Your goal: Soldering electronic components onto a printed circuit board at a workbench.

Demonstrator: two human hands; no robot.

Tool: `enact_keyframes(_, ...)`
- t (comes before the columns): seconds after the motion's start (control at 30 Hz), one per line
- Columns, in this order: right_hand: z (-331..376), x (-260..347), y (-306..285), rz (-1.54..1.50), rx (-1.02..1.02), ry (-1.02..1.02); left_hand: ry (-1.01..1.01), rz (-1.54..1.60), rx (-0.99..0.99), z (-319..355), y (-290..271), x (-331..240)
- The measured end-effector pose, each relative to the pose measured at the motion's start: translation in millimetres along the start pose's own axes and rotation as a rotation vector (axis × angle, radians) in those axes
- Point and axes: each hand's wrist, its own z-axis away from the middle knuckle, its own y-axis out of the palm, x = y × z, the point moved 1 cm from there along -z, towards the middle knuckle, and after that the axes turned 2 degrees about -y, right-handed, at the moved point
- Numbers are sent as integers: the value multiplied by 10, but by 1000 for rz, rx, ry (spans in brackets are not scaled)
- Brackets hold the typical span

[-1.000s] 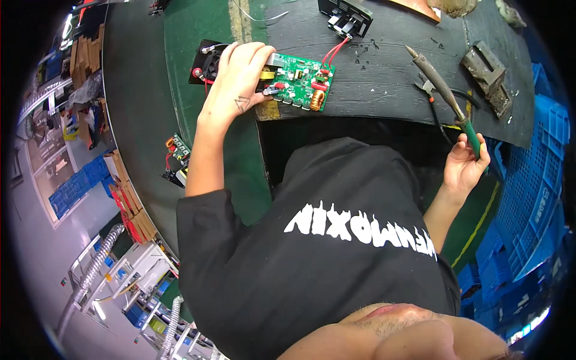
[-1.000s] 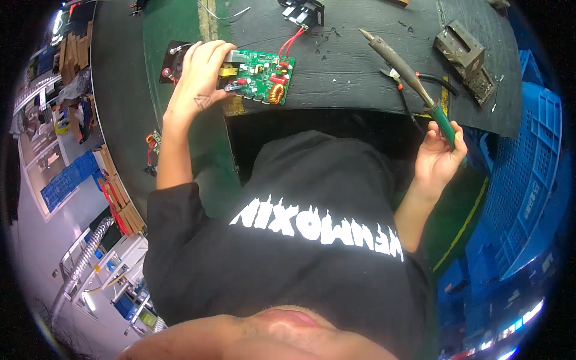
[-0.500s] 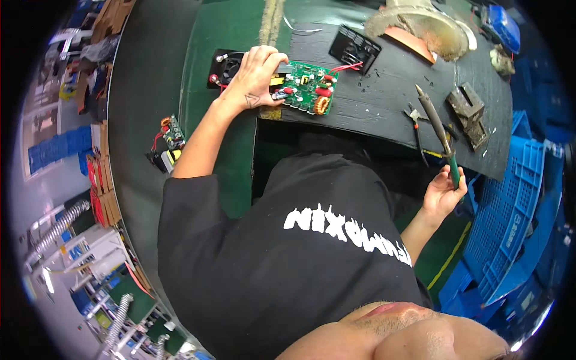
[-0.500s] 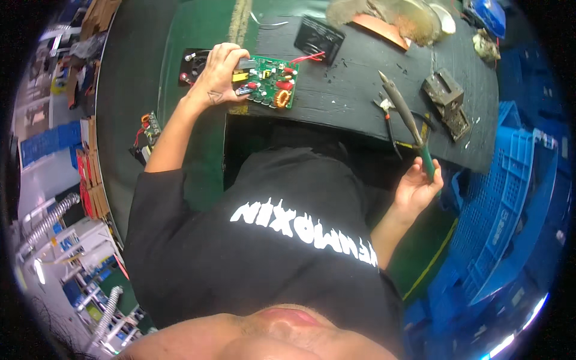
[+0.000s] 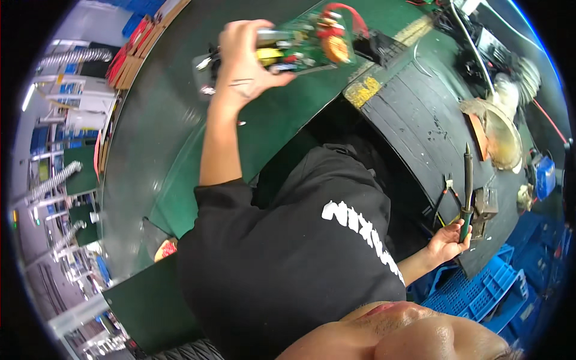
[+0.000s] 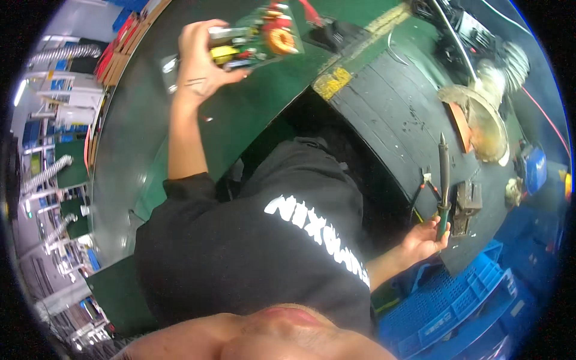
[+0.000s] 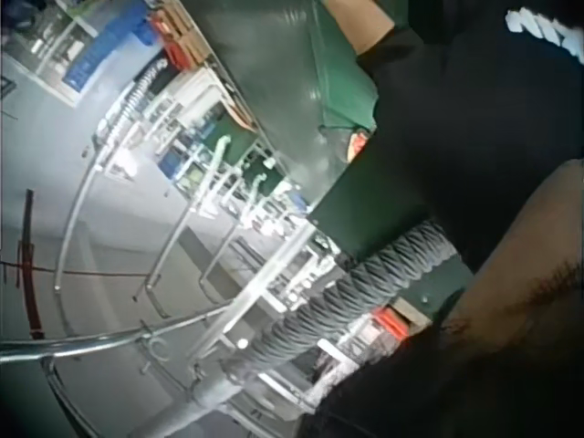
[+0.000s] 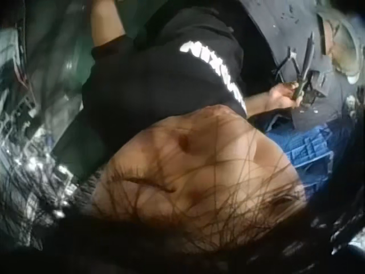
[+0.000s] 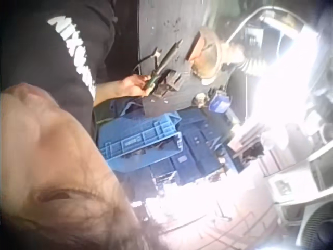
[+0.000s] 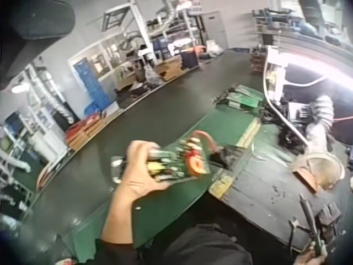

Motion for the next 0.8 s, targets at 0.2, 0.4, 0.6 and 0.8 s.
enact_keyframes(0.2,-261,-185,165,-8,76,99,-516,-540,-154,822,-934,786)
enact_keyframes(0.4,-414,-299,267,38,108,148,-1127,-939,-157,1899,-1008,1145)
enact_keyframes(0.6,-391,-346,367,52,107,173,-1538,-896,-77,2586,-778,1436)
enact_keyframes(0.8,-386,-398,433,136,53,120,-1712,-915,244,2621,-634,1486)
